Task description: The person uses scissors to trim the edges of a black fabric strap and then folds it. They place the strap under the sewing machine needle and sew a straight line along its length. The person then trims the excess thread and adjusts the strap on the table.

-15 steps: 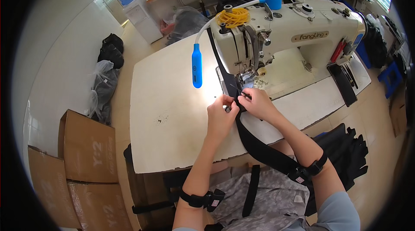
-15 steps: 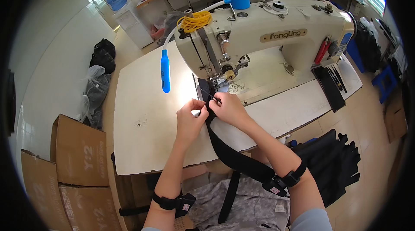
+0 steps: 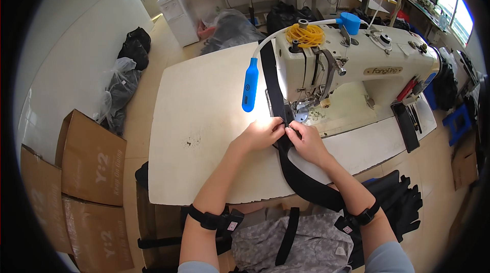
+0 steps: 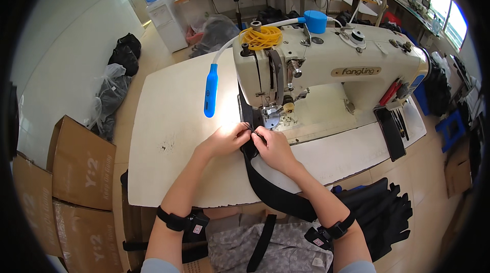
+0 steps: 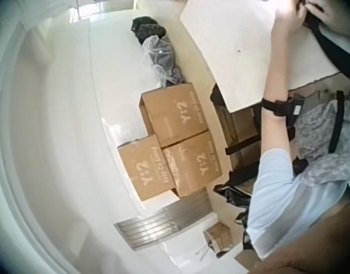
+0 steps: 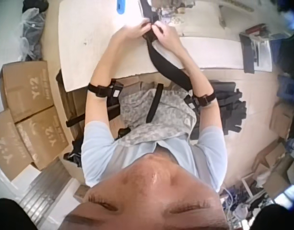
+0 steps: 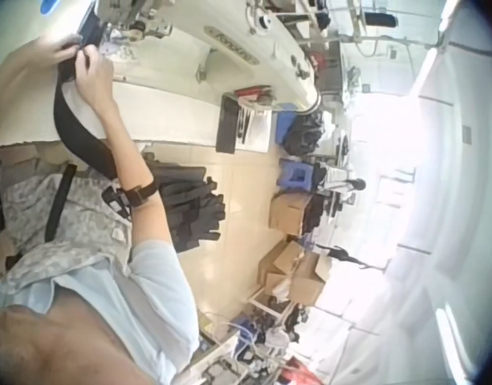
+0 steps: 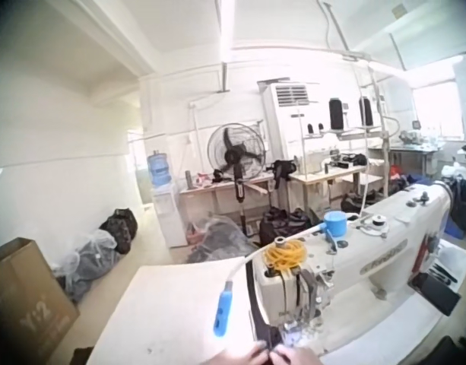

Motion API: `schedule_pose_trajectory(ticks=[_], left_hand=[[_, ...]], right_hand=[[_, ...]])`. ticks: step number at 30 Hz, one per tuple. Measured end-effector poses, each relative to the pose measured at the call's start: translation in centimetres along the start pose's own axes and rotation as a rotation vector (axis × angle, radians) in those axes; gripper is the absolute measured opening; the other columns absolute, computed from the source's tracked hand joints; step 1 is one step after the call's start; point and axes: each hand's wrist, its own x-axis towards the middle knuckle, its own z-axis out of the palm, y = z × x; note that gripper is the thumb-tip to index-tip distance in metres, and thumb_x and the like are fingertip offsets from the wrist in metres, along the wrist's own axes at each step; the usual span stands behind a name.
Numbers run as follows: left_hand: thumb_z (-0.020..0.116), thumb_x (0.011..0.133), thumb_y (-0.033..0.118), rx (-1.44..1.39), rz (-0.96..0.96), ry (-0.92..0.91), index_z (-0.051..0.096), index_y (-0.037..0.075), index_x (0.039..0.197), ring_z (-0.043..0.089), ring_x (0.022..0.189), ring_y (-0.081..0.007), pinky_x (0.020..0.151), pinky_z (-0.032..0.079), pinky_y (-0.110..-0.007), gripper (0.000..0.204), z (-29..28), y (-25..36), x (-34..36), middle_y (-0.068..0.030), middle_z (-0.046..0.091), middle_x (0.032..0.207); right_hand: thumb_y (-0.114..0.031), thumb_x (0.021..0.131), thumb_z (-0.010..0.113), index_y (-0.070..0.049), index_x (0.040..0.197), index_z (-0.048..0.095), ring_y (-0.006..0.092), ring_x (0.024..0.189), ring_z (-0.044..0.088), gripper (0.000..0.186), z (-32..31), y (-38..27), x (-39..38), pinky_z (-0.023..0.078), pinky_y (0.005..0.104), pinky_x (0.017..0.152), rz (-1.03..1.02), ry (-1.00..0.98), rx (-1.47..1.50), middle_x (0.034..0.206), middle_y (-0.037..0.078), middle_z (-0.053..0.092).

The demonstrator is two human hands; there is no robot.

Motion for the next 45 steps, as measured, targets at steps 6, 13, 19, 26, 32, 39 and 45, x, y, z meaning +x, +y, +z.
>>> schedule_pose_trajectory(ticks=[6,13,19,26,32,39,45], left_hand=[[0.06,0.083,0.012,-0.184,-0.177,-0.357,0.054,-0.001,0.077,0.054,0.053,-0.032,0.053,0.042,-0.039,0.015,-4.4,2.3,-2.5,-0.0174,0.054,0.062],[0.058,0.081,0.006,-0.333,-0.137,-0.227,0.048,-0.001,0.075,0.039,0.048,-0.0223,0.047,0.034,-0.034,0.013,-3.0,6.2,-7.2,-0.0127,0.042,0.056],[0.058,0.082,0.007,-0.434,-0.159,-0.232,0.049,-0.001,0.074,0.043,0.048,-0.0274,0.048,0.035,-0.036,0.014,-0.5,9.2,-8.5,-0.0138,0.044,0.058],[0.058,0.086,0.008,-0.54,-0.194,-0.237,0.049,0.0,0.074,0.042,0.049,-0.0273,0.049,0.035,-0.036,0.016,0.2,9.5,-9.0,-0.0132,0.044,0.058],[0.058,0.086,0.005,-0.454,-0.084,-0.277,0.05,0.0,0.072,0.041,0.048,-0.0259,0.048,0.034,-0.037,0.017,-1.4,9.1,-9.0,-0.0119,0.041,0.057],[0.059,0.084,0.006,-0.366,0.03,-0.158,0.05,0.0,0.073,0.048,0.058,-0.0275,0.054,0.039,-0.039,0.015,0.2,8.1,-9.6,-0.0113,0.046,0.065],[0.058,0.081,0.01,-0.331,-0.127,-0.263,0.051,-0.001,0.073,0.048,0.061,-0.0291,0.056,0.04,-0.04,0.015,0.8,8.7,-8.3,-0.0131,0.048,0.067]], right_hand=[[-0.016,0.09,0.059,-0.002,0.083,0.053,0.0335,0.059,0.053,0.017,0.4,-2.0,-2.0,0.039,0.0394,0.054,-0.117,-0.142,0.054,0.066,0.017,0.053],[-0.01,0.087,0.059,0.001,0.087,0.054,0.031,0.055,0.055,0.012,-0.5,-5.1,-6.5,0.041,0.0376,0.053,0.117,-0.318,0.177,0.065,0.018,0.053],[-0.008,0.082,0.059,0.001,0.083,0.056,0.0242,0.049,0.047,0.01,-1.8,-5.2,-10.2,0.039,0.0327,0.05,0.163,-0.289,0.114,0.06,0.015,0.049],[-0.008,0.081,0.059,0.0,0.082,0.056,0.0253,0.051,0.047,0.008,-1.9,-5.2,-10.6,0.039,0.0337,0.051,0.145,-0.231,0.191,0.06,0.014,0.048],[-0.008,0.079,0.06,0.0,0.083,0.057,0.0296,0.054,0.048,0.009,-3.3,-4.0,-10.3,0.04,0.036,0.052,0.056,-0.352,0.109,0.063,0.014,0.05],[-0.011,0.081,0.062,-0.002,0.085,0.058,0.0307,0.059,0.055,0.011,-3.2,-3.9,-10.8,0.043,0.0365,0.054,0.119,-0.355,0.07,0.067,0.014,0.055],[-0.027,0.078,0.075,-0.005,0.095,0.063,0.0229,0.056,0.056,0.03,-3.7,-5.4,-10.4,0.042,0.0327,0.051,0.016,0.022,-0.179,0.075,0.009,0.058]])
